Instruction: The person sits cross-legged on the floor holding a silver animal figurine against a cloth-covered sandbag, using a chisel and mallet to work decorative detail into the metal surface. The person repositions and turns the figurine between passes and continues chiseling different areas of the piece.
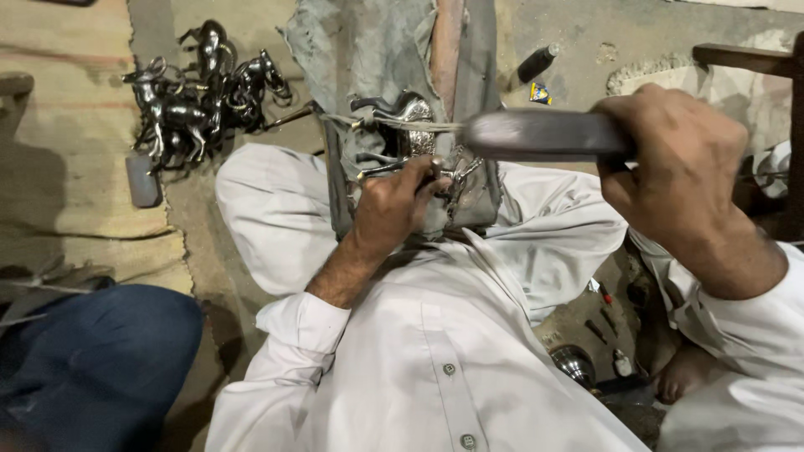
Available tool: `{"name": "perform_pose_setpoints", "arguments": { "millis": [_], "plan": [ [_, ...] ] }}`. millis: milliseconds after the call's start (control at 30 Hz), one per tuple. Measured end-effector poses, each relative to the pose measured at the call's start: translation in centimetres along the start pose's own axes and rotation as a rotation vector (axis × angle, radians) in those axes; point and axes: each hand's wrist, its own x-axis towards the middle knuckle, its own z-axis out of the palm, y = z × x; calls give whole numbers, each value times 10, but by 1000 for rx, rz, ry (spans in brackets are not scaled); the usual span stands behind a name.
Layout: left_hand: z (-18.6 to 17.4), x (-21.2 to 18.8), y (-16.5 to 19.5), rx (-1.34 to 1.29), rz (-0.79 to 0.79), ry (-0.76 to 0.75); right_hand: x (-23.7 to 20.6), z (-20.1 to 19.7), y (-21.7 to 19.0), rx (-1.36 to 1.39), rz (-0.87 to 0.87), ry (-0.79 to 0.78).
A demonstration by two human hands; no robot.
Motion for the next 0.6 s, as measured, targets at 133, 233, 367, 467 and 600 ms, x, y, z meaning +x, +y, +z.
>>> {"name": "perform_pose_setpoints", "arguments": {
  "millis": [133, 233, 367, 467, 600],
  "plan": [
    [-3, -7, -5, 13, 217, -21, -2, 4, -6, -144, -77, -25],
    [-3, -7, -3, 25, 245, -10, -5, 3, -10, 37, -32, 35],
    [-5, -7, 1, 19, 228, -1, -8, 4, -7, -72, -81, 25],
    [1, -5, 0, -35, 212, 31, -11, 7, 1, 25, -17, 65],
    [6, -11, -5, 61, 203, -45, -16, 10, 5, 143, -6, 92]
  ]
}}
